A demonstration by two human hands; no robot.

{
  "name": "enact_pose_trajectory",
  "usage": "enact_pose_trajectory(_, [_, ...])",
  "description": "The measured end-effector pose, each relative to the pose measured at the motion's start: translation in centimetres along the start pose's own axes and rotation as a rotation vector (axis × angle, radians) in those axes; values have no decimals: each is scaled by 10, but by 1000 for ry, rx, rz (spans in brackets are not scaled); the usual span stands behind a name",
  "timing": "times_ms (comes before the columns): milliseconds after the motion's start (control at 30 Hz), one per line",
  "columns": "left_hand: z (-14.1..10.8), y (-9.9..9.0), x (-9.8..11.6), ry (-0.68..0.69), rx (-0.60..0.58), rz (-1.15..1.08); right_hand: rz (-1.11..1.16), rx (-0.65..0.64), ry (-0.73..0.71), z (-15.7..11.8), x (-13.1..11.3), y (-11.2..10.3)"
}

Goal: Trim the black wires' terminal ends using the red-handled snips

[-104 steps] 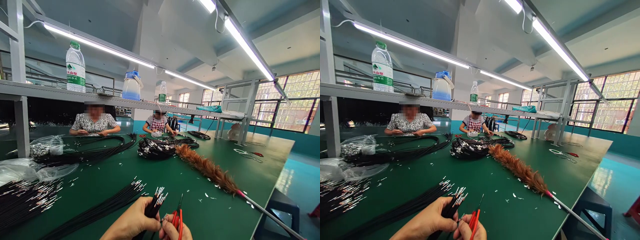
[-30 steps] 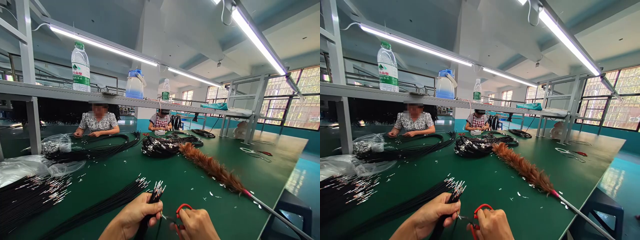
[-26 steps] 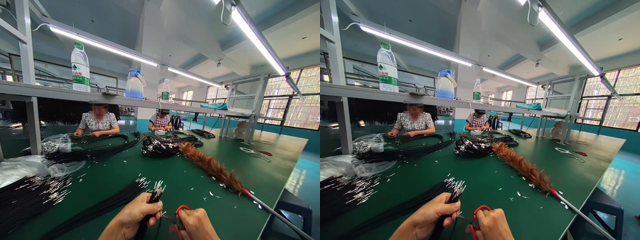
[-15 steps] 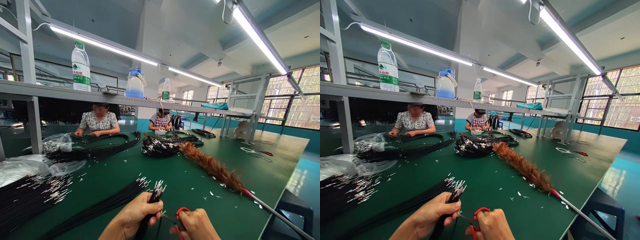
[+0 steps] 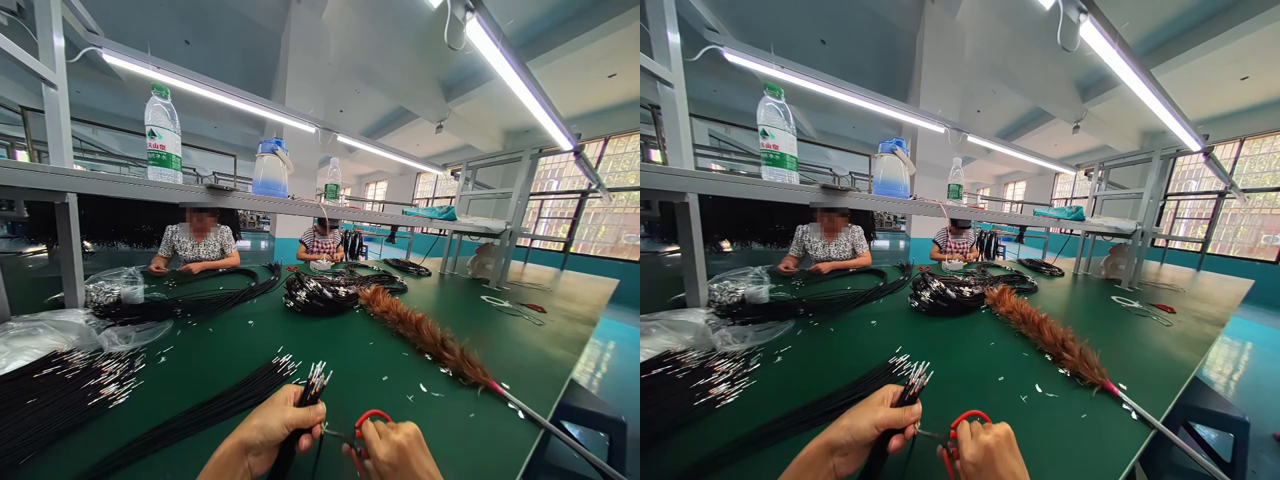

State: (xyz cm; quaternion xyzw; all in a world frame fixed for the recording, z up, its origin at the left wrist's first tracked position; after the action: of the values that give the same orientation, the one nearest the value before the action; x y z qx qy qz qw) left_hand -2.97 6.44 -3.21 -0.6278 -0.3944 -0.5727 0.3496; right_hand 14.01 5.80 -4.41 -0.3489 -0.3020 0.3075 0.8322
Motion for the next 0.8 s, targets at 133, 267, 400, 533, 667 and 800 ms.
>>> enact_pose_trajectory(133, [-1, 1, 0, -3, 5, 6, 41, -26, 4, -3, 1, 3])
enact_pose_trajectory(267, [0, 0, 0, -2, 9, 13, 83, 3, 17, -4, 1, 5])
enact_pose_trajectory(400, [1, -1, 0, 11, 6, 15, 139, 25, 77, -5, 5, 5])
enact_pose_trajectory(533, [1, -2, -1, 13, 6, 9, 161, 58, 119, -1, 7, 1])
enact_pose_trajectory(667, [1, -1, -1, 8, 5, 7, 161, 95, 114, 4, 3, -1])
enact_pose_trajectory(800, [2, -1, -1, 5, 2, 8, 108, 57, 76, 5, -1, 3])
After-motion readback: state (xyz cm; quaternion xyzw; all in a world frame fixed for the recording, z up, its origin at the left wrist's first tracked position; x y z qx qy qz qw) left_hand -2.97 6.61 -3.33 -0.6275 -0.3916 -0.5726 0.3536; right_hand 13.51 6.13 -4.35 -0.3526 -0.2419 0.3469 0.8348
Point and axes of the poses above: each hand's wrist, its own z-axis towards the middle knuckle, its own y-axis out of the palm, x = y × z, the point moved 4 cm from there along z, towards the middle knuckle, and after that the axes turned 13 degrees about z, right-handed, at the moved point
